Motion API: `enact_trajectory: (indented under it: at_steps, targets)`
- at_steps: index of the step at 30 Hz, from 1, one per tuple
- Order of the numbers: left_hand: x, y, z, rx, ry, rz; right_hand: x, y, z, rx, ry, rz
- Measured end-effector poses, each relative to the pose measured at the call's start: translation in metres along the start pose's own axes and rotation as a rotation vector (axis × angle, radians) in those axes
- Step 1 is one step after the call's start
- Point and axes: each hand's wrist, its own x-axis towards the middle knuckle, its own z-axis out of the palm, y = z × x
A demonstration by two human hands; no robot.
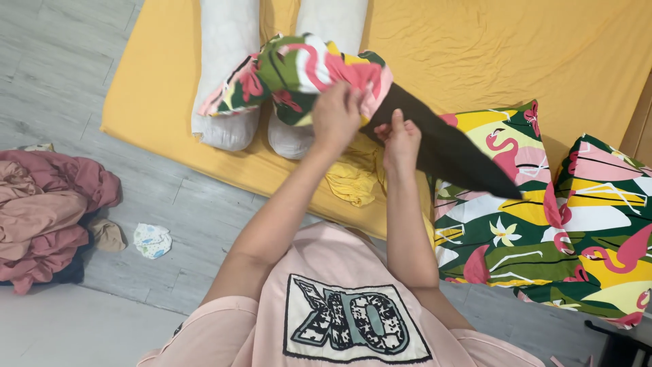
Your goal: The person puts a patterned pillowcase onto a rectangular pillow and then a yellow pillowcase onto a cylindrical bolster pillow. They smooth the covers and place the finished pillows on the bed.
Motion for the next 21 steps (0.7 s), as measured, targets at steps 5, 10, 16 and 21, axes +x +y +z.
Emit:
enact_trajectory:
  at_steps: [5,10,16,21]
  targets:
    - [-0.032,0.011,0.022,-0.060,-0.229,0.057,-0.001,0.009,-0.005,-0.084,-0.001,0.042]
    - [-0.001,-0.009,-0.005,0.149,-0.121,-0.010,0.002,-0.002,-0.019,-0.238,-0.050,0.042]
    - [0.020,-0.045,-0.015,0.611,-0.063,0.062,-0.006,0.006,-0.024,-0.415,-0.160,-0.013]
    - [-0.006,-0.042,0.021,0.395,-0.149,0.218,-0.004,0.016,-0.027,-0.446,-0.243,-0.029]
